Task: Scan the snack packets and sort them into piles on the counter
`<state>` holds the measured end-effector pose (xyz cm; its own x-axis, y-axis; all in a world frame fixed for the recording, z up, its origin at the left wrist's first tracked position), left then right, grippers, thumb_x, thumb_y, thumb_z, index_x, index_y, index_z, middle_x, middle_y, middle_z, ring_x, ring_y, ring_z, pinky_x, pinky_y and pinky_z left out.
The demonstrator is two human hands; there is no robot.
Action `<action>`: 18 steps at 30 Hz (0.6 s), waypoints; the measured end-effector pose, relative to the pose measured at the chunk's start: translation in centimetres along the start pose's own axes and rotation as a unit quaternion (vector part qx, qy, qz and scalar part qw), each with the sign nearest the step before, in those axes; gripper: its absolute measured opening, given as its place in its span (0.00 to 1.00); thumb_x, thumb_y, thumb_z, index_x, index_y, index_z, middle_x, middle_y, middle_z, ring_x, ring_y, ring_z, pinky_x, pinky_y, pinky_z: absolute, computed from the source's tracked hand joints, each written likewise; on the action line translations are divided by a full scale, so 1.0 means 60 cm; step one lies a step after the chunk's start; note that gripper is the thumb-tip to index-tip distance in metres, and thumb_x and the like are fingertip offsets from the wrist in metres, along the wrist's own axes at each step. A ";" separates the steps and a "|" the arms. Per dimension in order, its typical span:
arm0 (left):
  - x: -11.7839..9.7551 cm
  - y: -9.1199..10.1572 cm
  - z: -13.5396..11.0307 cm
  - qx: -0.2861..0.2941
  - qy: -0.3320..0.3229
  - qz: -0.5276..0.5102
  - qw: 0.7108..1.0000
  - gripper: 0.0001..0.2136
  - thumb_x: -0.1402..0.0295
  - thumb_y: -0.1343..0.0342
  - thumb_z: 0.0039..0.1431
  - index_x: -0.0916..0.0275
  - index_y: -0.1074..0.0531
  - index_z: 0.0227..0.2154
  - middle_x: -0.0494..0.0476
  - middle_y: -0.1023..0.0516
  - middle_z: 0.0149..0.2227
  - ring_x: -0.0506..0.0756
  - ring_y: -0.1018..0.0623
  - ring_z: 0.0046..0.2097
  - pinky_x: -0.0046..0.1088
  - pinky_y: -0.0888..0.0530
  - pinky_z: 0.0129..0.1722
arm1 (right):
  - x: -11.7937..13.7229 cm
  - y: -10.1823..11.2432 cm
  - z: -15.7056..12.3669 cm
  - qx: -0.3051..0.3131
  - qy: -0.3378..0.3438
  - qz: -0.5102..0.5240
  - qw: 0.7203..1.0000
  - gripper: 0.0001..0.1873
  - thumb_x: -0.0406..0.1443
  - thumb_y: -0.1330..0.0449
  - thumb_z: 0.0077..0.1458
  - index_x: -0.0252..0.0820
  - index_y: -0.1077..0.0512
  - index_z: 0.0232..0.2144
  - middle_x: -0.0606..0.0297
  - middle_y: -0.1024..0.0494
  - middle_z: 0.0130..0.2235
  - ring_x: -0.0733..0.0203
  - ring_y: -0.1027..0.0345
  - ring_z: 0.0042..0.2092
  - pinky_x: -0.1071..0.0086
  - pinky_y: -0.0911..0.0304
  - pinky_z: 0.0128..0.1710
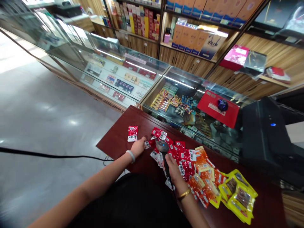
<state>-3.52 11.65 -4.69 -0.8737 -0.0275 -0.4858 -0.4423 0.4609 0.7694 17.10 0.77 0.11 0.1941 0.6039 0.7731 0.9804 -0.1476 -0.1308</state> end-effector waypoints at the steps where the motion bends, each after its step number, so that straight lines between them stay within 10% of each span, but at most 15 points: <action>1: 0.018 0.001 -0.005 0.004 0.025 -0.031 0.999 0.13 0.67 0.42 0.54 0.60 0.34 0.42 0.57 0.25 0.36 0.56 0.25 0.40 0.30 0.33 0.40 | -0.001 -0.004 -0.001 0.003 -0.001 -0.004 1.000 0.26 0.58 0.39 0.48 0.42 0.32 0.22 0.68 0.31 0.19 0.67 0.43 0.18 0.72 0.51 0.17; 8: 0.109 0.008 -0.044 -0.044 0.080 -0.200 0.976 0.15 0.68 0.39 0.50 0.60 0.33 0.41 0.54 0.22 0.36 0.53 0.24 0.37 0.26 0.33 0.36 | -0.029 -0.044 0.017 0.056 -0.018 -0.017 0.998 0.25 0.58 0.38 0.46 0.43 0.32 0.25 0.70 0.31 0.19 0.67 0.42 0.18 0.72 0.49 0.18; 18: 0.143 0.014 -0.069 -0.085 0.089 -0.300 0.946 0.12 0.67 0.39 0.49 0.61 0.32 0.37 0.52 0.23 0.33 0.52 0.24 0.34 0.25 0.31 0.35 | -0.004 -0.126 0.052 0.131 -0.003 -0.003 0.991 0.26 0.59 0.38 0.46 0.43 0.34 0.26 0.73 0.32 0.19 0.69 0.43 0.18 0.74 0.48 0.18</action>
<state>-12.22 8.13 -6.47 -0.4692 -0.3939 -0.7903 -0.8820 0.1657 0.4411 9.77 4.22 -1.01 0.1887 0.6085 0.7708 0.9565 0.0642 -0.2847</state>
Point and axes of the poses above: each hand's wrist, its own z-axis towards the middle knuckle, its own y-axis out of the back of the hand, x = y × z, the point moved 9 cm from there along z, towards the middle knuckle
